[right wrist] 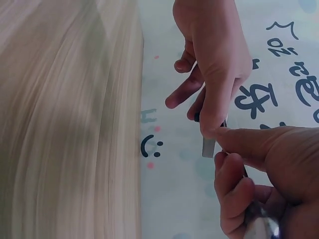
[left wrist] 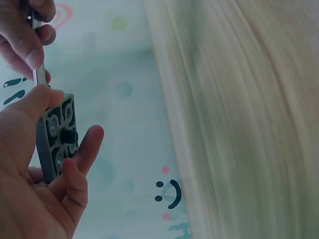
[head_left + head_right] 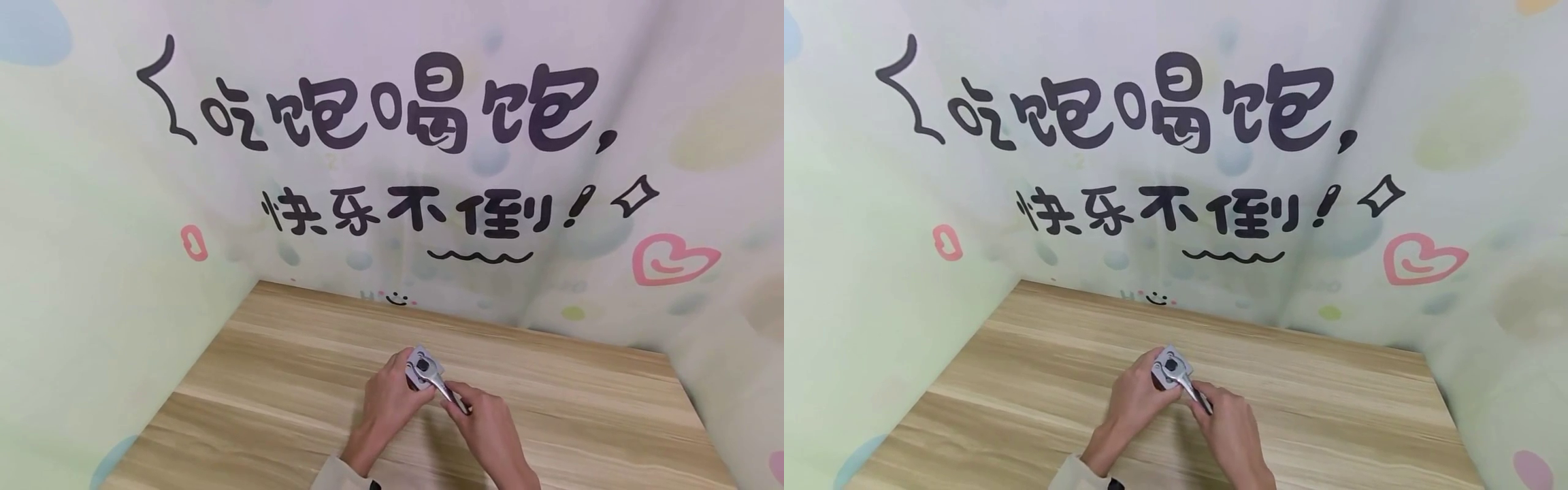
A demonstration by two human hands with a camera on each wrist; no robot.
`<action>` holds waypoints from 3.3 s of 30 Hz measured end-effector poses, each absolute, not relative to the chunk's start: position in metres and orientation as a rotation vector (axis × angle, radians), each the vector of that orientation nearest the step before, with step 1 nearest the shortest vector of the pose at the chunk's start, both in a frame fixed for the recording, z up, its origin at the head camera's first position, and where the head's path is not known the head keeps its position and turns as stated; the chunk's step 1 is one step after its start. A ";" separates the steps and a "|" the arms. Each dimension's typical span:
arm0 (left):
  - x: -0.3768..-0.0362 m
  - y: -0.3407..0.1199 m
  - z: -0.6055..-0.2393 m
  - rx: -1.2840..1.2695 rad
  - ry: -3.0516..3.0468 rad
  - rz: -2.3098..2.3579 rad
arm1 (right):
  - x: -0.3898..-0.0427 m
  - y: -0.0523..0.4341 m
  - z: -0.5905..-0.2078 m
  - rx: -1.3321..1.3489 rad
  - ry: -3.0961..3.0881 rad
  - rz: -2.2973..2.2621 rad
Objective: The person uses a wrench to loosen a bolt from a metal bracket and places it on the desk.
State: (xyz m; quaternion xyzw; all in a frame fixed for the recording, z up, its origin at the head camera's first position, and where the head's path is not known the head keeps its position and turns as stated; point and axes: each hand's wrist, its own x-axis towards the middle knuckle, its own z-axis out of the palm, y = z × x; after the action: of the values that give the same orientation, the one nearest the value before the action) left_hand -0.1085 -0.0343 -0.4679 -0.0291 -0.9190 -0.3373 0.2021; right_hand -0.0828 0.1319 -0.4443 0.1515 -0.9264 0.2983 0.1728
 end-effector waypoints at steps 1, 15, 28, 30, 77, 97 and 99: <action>-0.108 -0.035 -0.467 -0.093 -2.564 -0.949 | -0.083 0.133 -0.444 0.423 -2.639 0.835; -0.109 -0.046 -0.467 -0.256 -2.586 -1.043 | -0.086 0.141 -0.439 0.400 -2.714 0.788; -0.109 -0.055 -0.466 -0.426 -2.684 -1.067 | -0.094 0.153 -0.438 0.514 -2.733 0.845; -0.110 -0.057 -0.466 -0.458 -2.691 -1.079 | -0.095 0.155 -0.439 0.536 -2.729 0.848; -0.108 -0.030 -0.466 -0.169 -2.470 -0.698 | -0.075 0.122 -0.434 0.331 -2.699 0.959; -0.101 -0.045 -0.456 -0.403 -2.514 -0.832 | -0.083 0.147 -0.423 0.536 -2.683 0.813; -0.100 -0.045 -0.455 -0.416 -2.518 -0.855 | -0.084 0.149 -0.423 0.559 -2.661 0.825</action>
State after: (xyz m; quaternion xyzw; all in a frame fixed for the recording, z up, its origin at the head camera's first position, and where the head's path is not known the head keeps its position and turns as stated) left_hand -0.1001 -0.0455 -0.4547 -0.1508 -0.9118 -0.3098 0.2232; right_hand -0.0842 0.1489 -0.4230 0.1947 -0.9260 0.2870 0.1493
